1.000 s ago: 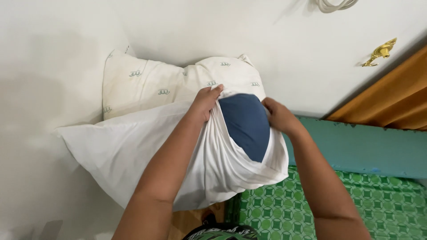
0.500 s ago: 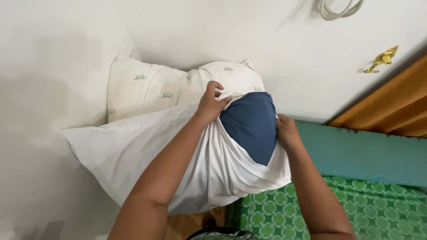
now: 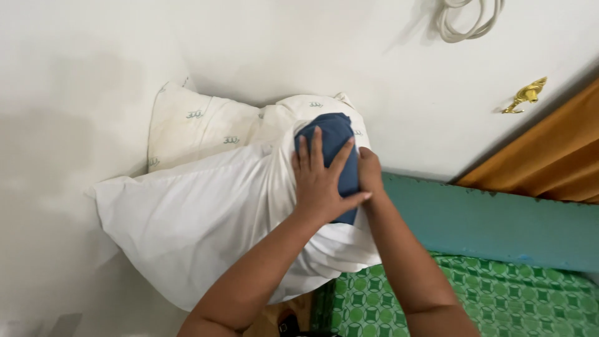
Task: The person puts a blue pillowcase on a pillow, folds a white sheet, and places it on a chair. They then pick up a broom and dustpan, place them against a wall, and finally put a fitted sheet on a mattress.
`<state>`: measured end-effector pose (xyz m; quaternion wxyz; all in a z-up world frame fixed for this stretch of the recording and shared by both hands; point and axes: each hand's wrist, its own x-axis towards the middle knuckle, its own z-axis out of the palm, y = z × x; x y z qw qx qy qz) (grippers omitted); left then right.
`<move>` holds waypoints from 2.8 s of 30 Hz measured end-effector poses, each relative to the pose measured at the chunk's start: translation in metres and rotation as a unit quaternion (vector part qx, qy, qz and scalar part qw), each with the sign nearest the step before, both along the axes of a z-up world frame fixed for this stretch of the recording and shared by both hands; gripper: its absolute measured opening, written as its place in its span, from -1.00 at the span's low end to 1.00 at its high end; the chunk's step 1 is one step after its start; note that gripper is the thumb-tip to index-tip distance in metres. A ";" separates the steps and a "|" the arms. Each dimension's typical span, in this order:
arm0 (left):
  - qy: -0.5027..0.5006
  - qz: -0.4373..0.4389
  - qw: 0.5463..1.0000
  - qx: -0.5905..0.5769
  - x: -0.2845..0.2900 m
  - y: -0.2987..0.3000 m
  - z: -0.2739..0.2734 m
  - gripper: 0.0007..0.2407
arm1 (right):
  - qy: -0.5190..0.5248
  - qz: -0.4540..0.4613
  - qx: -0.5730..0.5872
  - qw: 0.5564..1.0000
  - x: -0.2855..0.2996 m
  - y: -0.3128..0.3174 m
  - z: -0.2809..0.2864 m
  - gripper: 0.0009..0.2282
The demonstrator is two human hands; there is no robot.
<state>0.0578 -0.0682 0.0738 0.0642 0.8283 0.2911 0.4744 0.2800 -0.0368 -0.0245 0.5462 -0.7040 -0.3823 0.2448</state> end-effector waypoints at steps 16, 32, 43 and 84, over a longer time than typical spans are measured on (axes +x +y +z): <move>-0.011 0.063 0.988 0.141 0.014 0.096 -0.036 -0.64 | -0.305 -0.031 -0.024 0.952 -0.011 -0.066 0.016 -0.68; -0.024 0.110 0.990 0.080 -0.023 0.180 -0.046 -0.54 | -0.050 0.131 -0.240 0.961 -0.003 -0.131 0.042 -0.57; -0.075 -0.086 0.993 0.040 0.004 0.057 -0.023 -0.80 | 0.042 -0.031 -0.066 0.996 0.005 -0.053 0.013 -0.67; -0.033 0.040 0.994 0.093 -0.005 0.111 0.023 -0.72 | -0.293 0.077 0.272 0.913 -0.114 -0.121 -0.002 -0.57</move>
